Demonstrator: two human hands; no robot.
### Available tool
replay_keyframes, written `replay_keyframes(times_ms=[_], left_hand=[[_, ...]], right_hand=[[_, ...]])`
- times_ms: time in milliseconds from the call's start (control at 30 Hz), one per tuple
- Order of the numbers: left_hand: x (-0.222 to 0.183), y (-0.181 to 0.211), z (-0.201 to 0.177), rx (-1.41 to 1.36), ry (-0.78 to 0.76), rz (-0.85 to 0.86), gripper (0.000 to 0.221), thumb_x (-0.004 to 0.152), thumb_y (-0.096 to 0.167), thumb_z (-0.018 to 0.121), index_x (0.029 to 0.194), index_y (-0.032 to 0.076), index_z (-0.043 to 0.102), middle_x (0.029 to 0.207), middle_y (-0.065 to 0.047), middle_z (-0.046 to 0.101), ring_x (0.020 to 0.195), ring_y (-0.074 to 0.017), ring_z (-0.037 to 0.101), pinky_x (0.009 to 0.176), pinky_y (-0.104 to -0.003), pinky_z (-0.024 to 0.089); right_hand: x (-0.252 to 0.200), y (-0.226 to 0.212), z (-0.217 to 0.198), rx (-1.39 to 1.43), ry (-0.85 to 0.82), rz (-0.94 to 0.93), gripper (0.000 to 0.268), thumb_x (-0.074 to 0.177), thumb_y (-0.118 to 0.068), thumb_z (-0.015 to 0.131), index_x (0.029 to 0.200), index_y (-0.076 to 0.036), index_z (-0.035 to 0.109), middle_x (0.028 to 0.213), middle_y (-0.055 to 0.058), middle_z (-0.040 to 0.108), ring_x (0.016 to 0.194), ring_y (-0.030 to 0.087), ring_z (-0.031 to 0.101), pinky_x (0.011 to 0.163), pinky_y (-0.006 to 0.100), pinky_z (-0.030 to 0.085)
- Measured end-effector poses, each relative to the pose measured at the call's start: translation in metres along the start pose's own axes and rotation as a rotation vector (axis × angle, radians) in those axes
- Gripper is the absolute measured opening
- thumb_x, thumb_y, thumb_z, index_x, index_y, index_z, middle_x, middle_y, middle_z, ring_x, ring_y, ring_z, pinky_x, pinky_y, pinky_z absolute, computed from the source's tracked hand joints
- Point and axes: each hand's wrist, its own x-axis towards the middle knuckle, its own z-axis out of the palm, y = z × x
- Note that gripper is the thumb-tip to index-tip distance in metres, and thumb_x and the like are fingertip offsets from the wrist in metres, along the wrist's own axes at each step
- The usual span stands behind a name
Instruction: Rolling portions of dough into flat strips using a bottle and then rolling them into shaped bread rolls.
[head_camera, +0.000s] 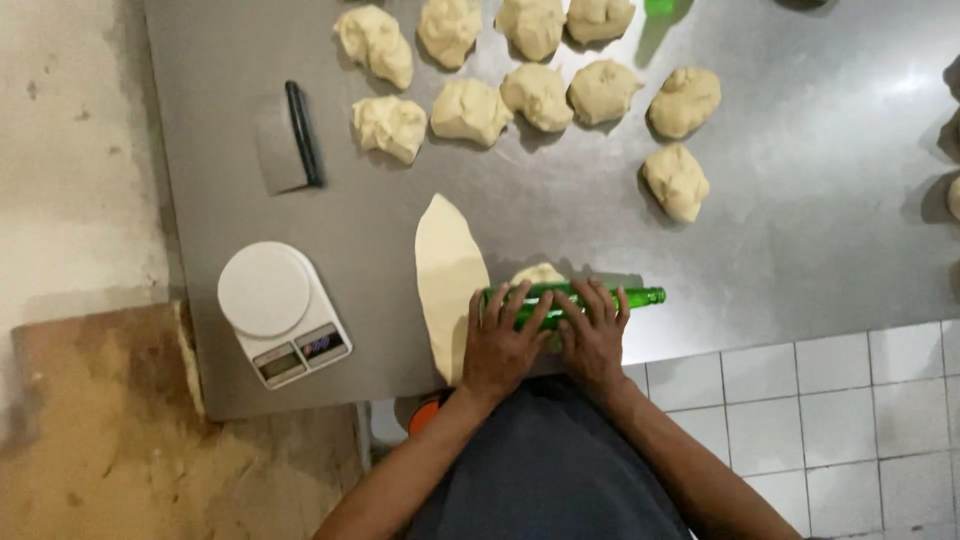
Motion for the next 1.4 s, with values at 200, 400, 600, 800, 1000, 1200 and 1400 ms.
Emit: replay_keyframes(times_ms=[200, 400, 600, 800, 1000, 1200, 1400], left_hand=[[0.119, -0.053, 0.053, -0.193, -0.207, -0.325, 0.036, 0.096, 0.045, 0.062, 0.108, 0.014, 0.077, 0.114, -0.011, 0.072, 0.11, -0.0343, 0.066, 0.101, -0.05, 0.051], [0.152, -0.068, 0.049, -0.188, -0.181, -0.393, 0.039, 0.098, 0.046, 0.065, 0.098, 0.008, 0.075, 0.105, -0.01, 0.073, 0.101, -0.0316, 0.067, 0.099, -0.051, 0.046], [0.111, -0.036, 0.041, 0.048, 0.114, -0.184, 0.044, 0.096, 0.042, 0.059, 0.126, 0.013, 0.072, 0.129, -0.013, 0.068, 0.125, -0.0395, 0.055, 0.11, -0.058, 0.036], [0.207, -0.087, 0.056, -0.062, -0.058, -0.453, 0.043, 0.102, 0.047, 0.059, 0.103, 0.008, 0.076, 0.108, -0.012, 0.075, 0.107, -0.0354, 0.065, 0.091, -0.05, 0.048], [0.173, -0.061, 0.006, -0.21, -0.136, -0.534, 0.055, 0.103, 0.053, 0.051, 0.12, 0.007, 0.075, 0.122, -0.02, 0.07, 0.119, -0.0392, 0.06, 0.109, -0.057, 0.039], [-0.005, 0.023, -0.001, -0.244, -0.142, -0.326, 0.061, 0.098, 0.051, 0.064, 0.14, 0.007, 0.061, 0.156, -0.018, 0.051, 0.149, -0.0475, 0.035, 0.121, -0.061, 0.029], [-0.075, 0.057, -0.024, -0.523, -0.135, -0.364, 0.058, 0.094, 0.034, 0.077, 0.142, 0.007, 0.059, 0.152, -0.015, 0.045, 0.151, -0.0512, 0.029, 0.122, -0.06, 0.033]], right_hand=[[0.124, 0.038, 0.03, 0.048, -0.18, 0.162, 0.025, 0.101, -0.027, 0.057, 0.109, -0.013, 0.076, 0.114, 0.007, 0.073, 0.105, 0.029, 0.065, 0.093, 0.05, 0.042], [0.167, 0.044, 0.02, 0.342, -0.343, 0.407, 0.026, 0.109, -0.03, 0.052, 0.115, -0.012, 0.069, 0.115, 0.011, 0.071, 0.106, 0.034, 0.064, 0.098, 0.054, 0.044], [0.124, 0.058, 0.019, 0.11, -0.01, -0.161, 0.039, 0.097, -0.027, 0.059, 0.133, -0.016, 0.069, 0.136, 0.014, 0.061, 0.12, 0.035, 0.056, 0.102, 0.052, 0.04], [0.236, 0.08, 0.044, 0.232, -0.255, 0.037, 0.023, 0.102, -0.029, 0.06, 0.112, -0.014, 0.075, 0.101, 0.008, 0.075, 0.086, 0.032, 0.07, 0.075, 0.05, 0.052], [0.176, 0.055, -0.021, 0.184, -0.364, 0.067, 0.024, 0.104, -0.033, 0.061, 0.114, -0.017, 0.076, 0.105, 0.008, 0.074, 0.077, 0.035, 0.069, 0.072, 0.047, 0.055], [0.002, 0.032, -0.046, 0.072, -0.373, -0.133, 0.063, 0.086, -0.044, 0.072, 0.143, -0.023, 0.058, 0.133, 0.014, 0.059, 0.11, 0.035, 0.066, 0.09, 0.051, 0.053], [-0.001, 0.012, -0.085, 0.144, -1.036, 0.148, 0.087, 0.077, -0.062, 0.077, 0.154, -0.036, 0.047, 0.153, 0.012, 0.047, 0.116, 0.033, 0.06, 0.091, 0.046, 0.053]])
